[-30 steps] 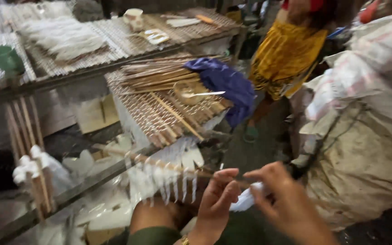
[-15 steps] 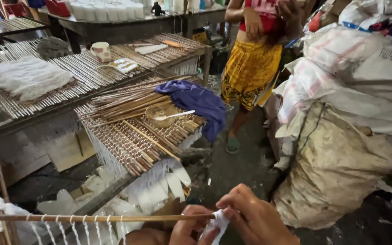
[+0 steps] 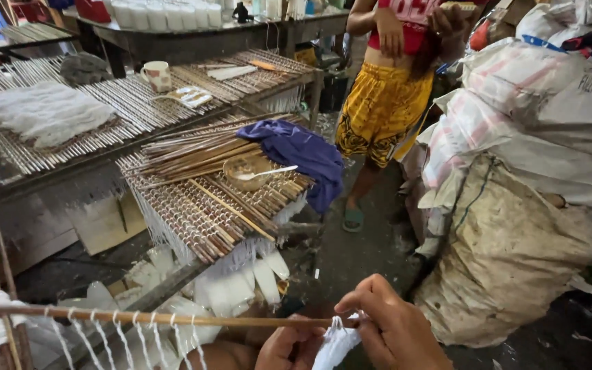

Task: Tying individual candle wicks onto a wooden stick for candle production

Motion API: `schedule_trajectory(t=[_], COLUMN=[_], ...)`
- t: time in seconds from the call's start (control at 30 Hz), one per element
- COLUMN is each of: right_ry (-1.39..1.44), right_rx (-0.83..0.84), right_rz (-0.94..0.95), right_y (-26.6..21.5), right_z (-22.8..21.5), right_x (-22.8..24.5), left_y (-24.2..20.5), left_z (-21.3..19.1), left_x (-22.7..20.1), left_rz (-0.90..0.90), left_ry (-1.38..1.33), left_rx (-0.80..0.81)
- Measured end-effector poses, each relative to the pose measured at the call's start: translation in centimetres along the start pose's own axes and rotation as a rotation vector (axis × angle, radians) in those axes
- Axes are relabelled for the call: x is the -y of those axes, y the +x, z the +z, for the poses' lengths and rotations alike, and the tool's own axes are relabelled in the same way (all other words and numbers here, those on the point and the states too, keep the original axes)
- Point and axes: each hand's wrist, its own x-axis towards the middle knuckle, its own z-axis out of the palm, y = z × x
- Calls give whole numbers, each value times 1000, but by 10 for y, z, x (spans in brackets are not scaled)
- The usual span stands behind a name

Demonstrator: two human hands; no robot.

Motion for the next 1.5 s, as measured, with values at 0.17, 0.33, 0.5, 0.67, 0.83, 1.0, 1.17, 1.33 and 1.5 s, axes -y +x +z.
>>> schedule_trajectory(t=[0.17,0.33,0.5,0.67,0.83,1.0,1.17,1.33,1.5], right_ry=[-154,-170,-128,-141,-182,-150,-184,-181,-143], right_rx=[-30,-66,-123,-136,-189,-261,-224,-226,-177], right_rz=[20,34,-140,-220,-223,-239,-149,-223,-151], right_y=[1,-2,-2,-3,-1,-2,-1,-1,-2], right_z=[6,6,10,11,17,16,16,15,11], right_x=[3,7,13,10,5,10,7,10,16], left_y=[5,-6,-7,-4,-1,-1,6,8,6], left_z=[-4,-4,1,-7,-16,-11,-14,-14,-15], left_x=[-31,26,24,1,-9,19,60,-29,-41], left_rz=[176,-121,-108,-246,146,107,-180,-79,-166], left_ry=[-202,-681,-631,30,12,-201,-669,-239,-513], left_rx=[-36,-163,-1,-36,-4,-196,-131,60,15])
